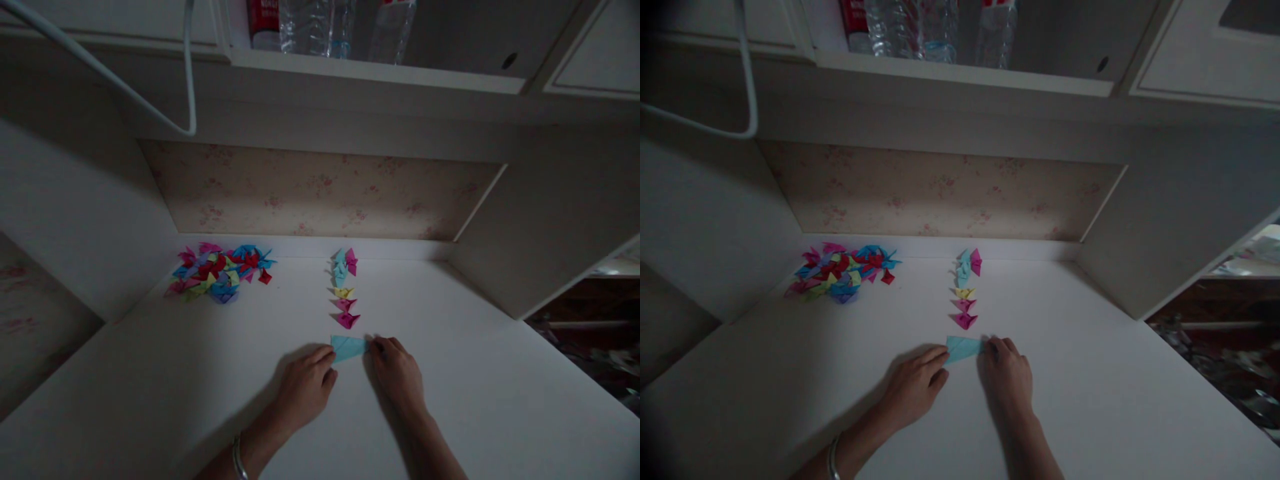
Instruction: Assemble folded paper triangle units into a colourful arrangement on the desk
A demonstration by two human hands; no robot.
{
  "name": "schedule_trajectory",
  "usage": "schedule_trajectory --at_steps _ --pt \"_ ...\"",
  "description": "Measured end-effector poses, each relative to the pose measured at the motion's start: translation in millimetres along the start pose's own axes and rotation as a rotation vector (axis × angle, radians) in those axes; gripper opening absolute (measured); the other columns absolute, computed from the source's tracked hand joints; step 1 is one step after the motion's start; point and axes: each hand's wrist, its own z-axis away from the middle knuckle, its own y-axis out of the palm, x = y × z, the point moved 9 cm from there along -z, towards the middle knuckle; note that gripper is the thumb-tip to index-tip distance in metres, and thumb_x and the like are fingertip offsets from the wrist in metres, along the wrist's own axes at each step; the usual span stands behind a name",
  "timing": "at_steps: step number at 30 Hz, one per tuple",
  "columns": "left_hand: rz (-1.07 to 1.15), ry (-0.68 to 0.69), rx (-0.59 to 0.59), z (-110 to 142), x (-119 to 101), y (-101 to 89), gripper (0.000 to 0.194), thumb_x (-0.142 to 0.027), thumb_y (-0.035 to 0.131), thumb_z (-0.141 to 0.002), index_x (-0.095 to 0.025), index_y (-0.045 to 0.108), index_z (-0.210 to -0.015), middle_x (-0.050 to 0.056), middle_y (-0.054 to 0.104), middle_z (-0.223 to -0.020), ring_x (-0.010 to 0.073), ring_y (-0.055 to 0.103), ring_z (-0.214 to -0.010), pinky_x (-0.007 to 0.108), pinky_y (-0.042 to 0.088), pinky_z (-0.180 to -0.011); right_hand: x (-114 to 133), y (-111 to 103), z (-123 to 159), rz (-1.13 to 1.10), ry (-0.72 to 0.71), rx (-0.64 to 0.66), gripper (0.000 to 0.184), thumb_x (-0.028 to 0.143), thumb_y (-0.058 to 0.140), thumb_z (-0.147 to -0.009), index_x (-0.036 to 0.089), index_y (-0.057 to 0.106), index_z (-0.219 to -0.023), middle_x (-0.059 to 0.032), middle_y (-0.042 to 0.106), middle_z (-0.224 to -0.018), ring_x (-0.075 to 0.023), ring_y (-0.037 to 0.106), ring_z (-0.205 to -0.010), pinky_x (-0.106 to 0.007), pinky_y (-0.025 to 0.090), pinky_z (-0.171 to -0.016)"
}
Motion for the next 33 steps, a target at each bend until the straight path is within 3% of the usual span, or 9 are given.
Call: schedule_trajectory --at_steps 33 --pt "-0.055 0.007 0.019 1.0 -2.3 3.3 0.034 -0.023 0.045 -0.090 -0.027 0.058 -0.121 -0.001 0.060 -0.130 0.0189 0.061 -0.110 0.033 0.049 -0.095 3.2 -0.7 -1.6 0.100 0.033 -0.005 0.029 0.038 0.039 -0.096 0.025 0.064 -0.104 -0.0026 0.069 -0.100 -0.0187 0.066 -0.074 -0.029 0.035 -0.064"
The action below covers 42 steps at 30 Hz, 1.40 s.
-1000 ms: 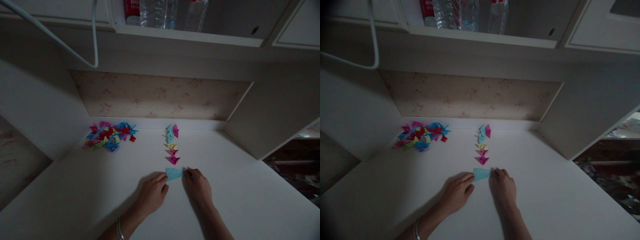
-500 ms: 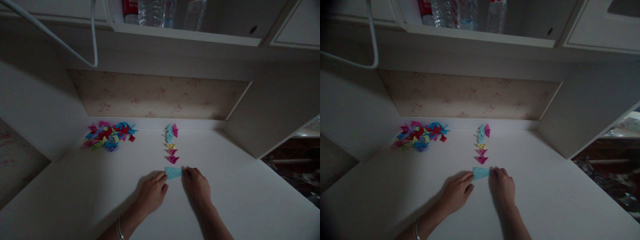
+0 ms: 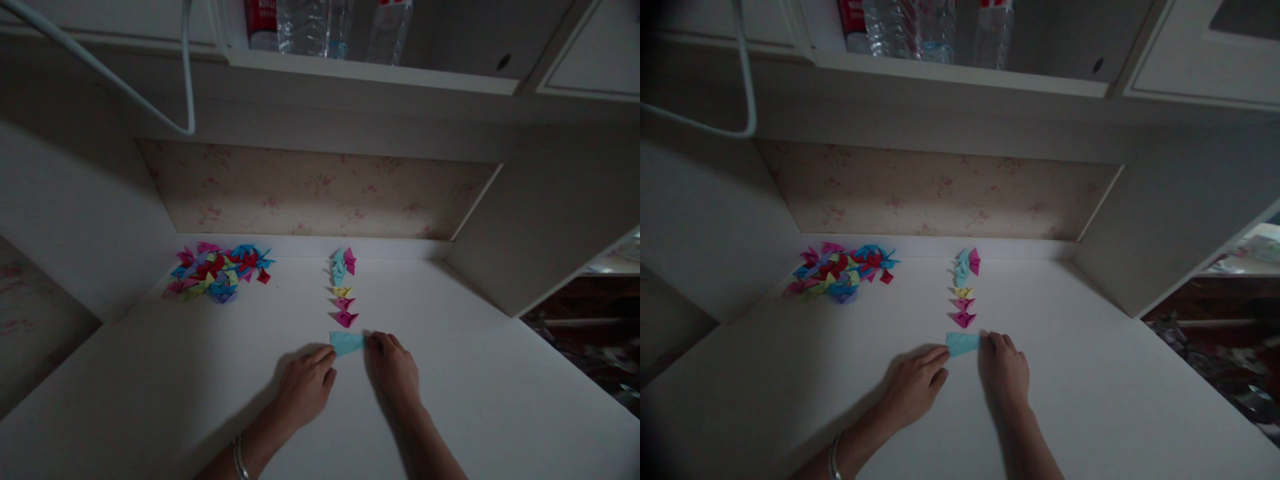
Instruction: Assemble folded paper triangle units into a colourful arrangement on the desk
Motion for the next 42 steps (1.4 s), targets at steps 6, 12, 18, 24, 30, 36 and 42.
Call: schedule_trajectory --at_steps 6,12,18,24,30,36,42 --pt "-0.006 -0.001 -0.002 0.4 -1.4 -1.9 0.035 -0.022 0.045 -0.090 -0.027 0.057 -0.122 -0.001 0.060 -0.130 0.0188 0.060 -0.111 0.032 0.048 -0.096 0.7 0.4 -0.8 0.001 -0.007 -0.004 0.030 0.037 0.038 -0.096 0.024 0.064 -0.103 -0.0028 0.069 -0.097 -0.0181 0.065 -0.074 -0.028 0.035 -0.063" --pt "-0.016 -0.006 0.001 0.2 -0.4 -1.7 0.034 -0.023 0.044 -0.091 -0.028 0.057 -0.121 -0.002 0.060 -0.130 0.0183 0.060 -0.111 0.032 0.048 -0.096 1.0 -0.7 0.6 0.030 -0.006 -0.012 0.030 0.038 0.038 -0.096 0.025 0.064 -0.103 -0.0013 0.068 -0.095 -0.0177 0.064 -0.070 -0.029 0.033 -0.061" --pt "-0.016 -0.006 0.008 0.2 -1.6 -2.3 0.033 -0.024 0.043 -0.091 -0.028 0.058 -0.120 -0.002 0.059 -0.131 0.0180 0.060 -0.111 0.031 0.049 -0.094 0.8 0.4 -0.3 0.002 -0.006 0.004 0.030 0.041 0.039 -0.094 0.026 0.064 -0.102 -0.0010 0.068 -0.097 -0.0179 0.064 -0.074 -0.029 0.035 -0.064" --pt "-0.026 -0.009 0.016 1.2 -2.6 -2.9 0.033 -0.023 0.044 -0.091 -0.029 0.057 -0.120 -0.002 0.059 -0.131 0.0181 0.061 -0.109 0.031 0.050 -0.091 -0.4 1.9 -0.2 -0.003 -0.002 -0.003 0.029 0.041 0.042 -0.092 0.025 0.064 -0.102 -0.0024 0.068 -0.099 -0.0185 0.064 -0.077 -0.029 0.035 -0.065" --pt "-0.033 0.002 0.009 0.4 -2.7 -2.4 0.033 -0.023 0.045 -0.090 -0.028 0.057 -0.120 -0.001 0.060 -0.129 0.0186 0.061 -0.108 0.031 0.050 -0.092 0.5 0.1 0.6 -0.009 -0.001 -0.002 0.029 0.039 0.042 -0.092 0.025 0.064 -0.103 -0.0027 0.069 -0.100 -0.0187 0.064 -0.077 -0.029 0.036 -0.066" --pt "-0.031 0.014 0.001 0.1 -3.2 -2.6 0.032 -0.023 0.045 -0.091 -0.028 0.058 -0.120 -0.001 0.061 -0.129 0.0188 0.061 -0.107 0.033 0.050 -0.093 2.5 -0.7 -0.4 -0.022 -0.008 0.011 0.029 0.039 0.042 -0.092 0.024 0.064 -0.104 -0.0028 0.069 -0.098 -0.0190 0.065 -0.077 -0.029 0.037 -0.066" --pt "-0.036 0.014 -0.007 0.6 -1.8 -0.9 0.032 -0.024 0.046 -0.091 -0.029 0.058 -0.120 -0.001 0.060 -0.130 0.0179 0.061 -0.109 0.031 0.050 -0.094 1.2 1.4 -0.4 -0.002 -0.005 0.013 0.031 0.040 0.040 -0.093 0.024 0.063 -0.105 -0.0032 0.068 -0.100 -0.0197 0.065 -0.078 -0.030 0.037 -0.066"
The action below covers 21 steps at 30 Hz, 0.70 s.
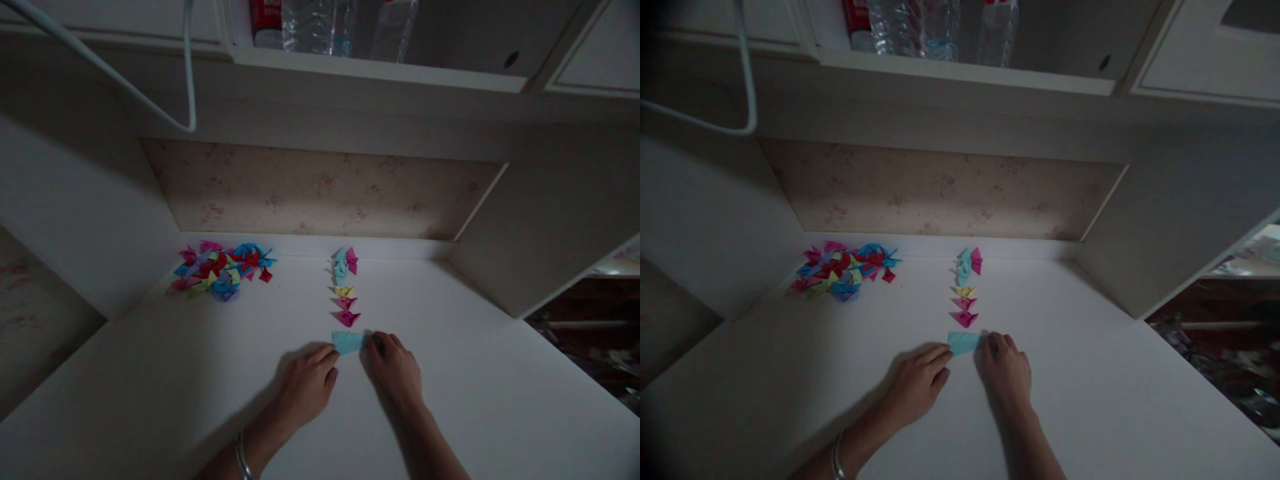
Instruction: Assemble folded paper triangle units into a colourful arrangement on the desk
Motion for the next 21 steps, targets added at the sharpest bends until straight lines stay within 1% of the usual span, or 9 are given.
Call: schedule_trajectory --at_steps 7,13,21 --pt "-0.003 -0.009 0.001 0.0 0.7 -0.6 0.033 -0.024 0.045 -0.090 -0.030 0.058 -0.120 -0.003 0.059 -0.131 0.0177 0.061 -0.108 0.031 0.051 -0.092 -0.8 -1.6 0.9 0.004 0.024 0.010 0.033 0.043 0.038 -0.093 0.024 0.062 -0.105 -0.0040 0.069 -0.102 -0.0200 0.065 -0.079 -0.030 0.038 -0.067" --pt "0.008 -0.024 -0.002 -0.3 0.0 -2.9 0.034 -0.023 0.045 -0.090 -0.029 0.059 -0.120 -0.001 0.058 -0.132 0.0180 0.060 -0.109 0.031 0.050 -0.094 -1.4 -1.8 0.0 -0.003 0.041 0.024 0.036 0.044 0.036 -0.093 0.023 0.061 -0.108 -0.0053 0.069 -0.105 -0.0204 0.066 -0.081 -0.030 0.039 -0.068" --pt "0.020 -0.037 0.012 -0.1 0.3 -3.4 0.034 -0.023 0.046 -0.090 -0.030 0.056 -0.121 -0.002 0.056 -0.134 0.0195 0.061 -0.108 0.034 0.050 -0.094 -2.7 -0.8 -0.1 -0.006 0.057 0.027 0.038 0.045 0.036 -0.093 0.022 0.061 -0.111 -0.0067 0.069 -0.106 -0.0205 0.066 -0.080 -0.030 0.040 -0.068"
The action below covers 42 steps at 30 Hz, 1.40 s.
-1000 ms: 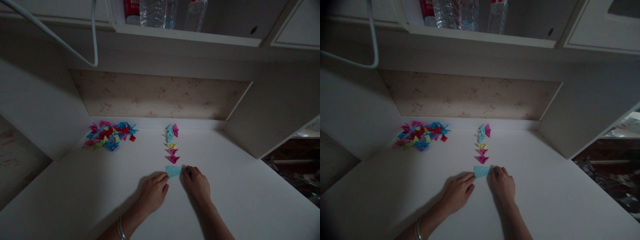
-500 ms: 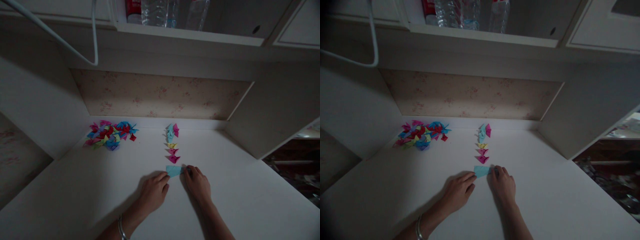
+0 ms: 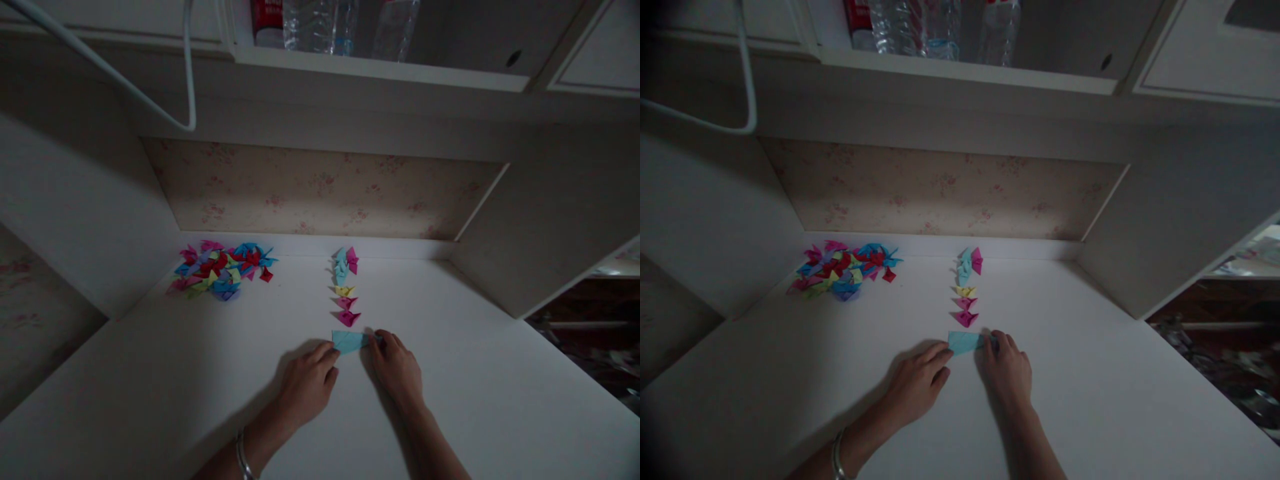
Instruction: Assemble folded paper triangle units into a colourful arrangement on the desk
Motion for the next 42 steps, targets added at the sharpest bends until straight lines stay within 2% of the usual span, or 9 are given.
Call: schedule_trajectory --at_steps 15,29,35,38,42 --pt "0.004 -0.023 0.000 0 -1 -3.3 0.034 -0.021 0.046 -0.089 -0.028 0.055 -0.120 0.002 0.058 -0.129 0.0179 0.062 -0.100 0.031 0.051 -0.088 -2 1 0 -0.045 0.014 -0.007 0.039 0.046 0.034 -0.094 0.022 0.061 -0.107 -0.0063 0.069 -0.109 -0.0221 0.066 -0.083 -0.031 0.040 -0.069" --pt "0.035 -0.022 0.005 -1 2 1.3 0.034 -0.023 0.044 -0.089 -0.027 0.058 -0.120 0.002 0.062 -0.125 0.0185 0.061 -0.105 0.031 0.048 -0.094 -1 0 0 -0.021 -0.002 -0.011 0.039 0.047 0.031 -0.095 0.023 0.060 -0.106 -0.0053 0.069 -0.106 -0.0212 0.066 -0.078 -0.031 0.038 -0.067" --pt "0.162 -0.018 -0.020 1 4 -3.5 0.036 -0.020 0.046 -0.088 -0.027 0.059 -0.121 0.002 0.060 -0.127 0.0179 0.059 -0.108 0.030 0.046 -0.097 -2 1 1 -0.057 0.016 -0.007 0.039 0.047 0.032 -0.094 0.023 0.060 -0.106 -0.0058 0.069 -0.108 -0.0225 0.067 -0.082 -0.031 0.040 -0.070" --pt "0.299 -0.059 -0.021 7 16 -12.8 0.035 -0.023 0.048 -0.087 -0.026 0.060 -0.120 0.003 0.063 -0.121 0.0164 0.062 -0.097 0.027 0.048 -0.090 -6 2 1 -0.119 0.048 0.005 0.042 0.050 0.031 -0.093 0.025 0.061 -0.106 -0.0060 0.070 -0.105 -0.0231 0.066 -0.086 -0.030 0.042 -0.071" --pt "0.440 -0.183 -0.023 20 56 -33.0 0.033 -0.033 0.046 -0.089 -0.023 0.065 -0.115 0.004 0.070 -0.105 0.0140 0.063 -0.074 0.024 0.050 -0.073 -13 4 2 -0.225 0.068 0.002 0.045 0.052 0.030 -0.091 0.024 0.063 -0.104 -0.0066 0.071 -0.099 -0.0232 0.066 -0.084 -0.029 0.044 -0.069"
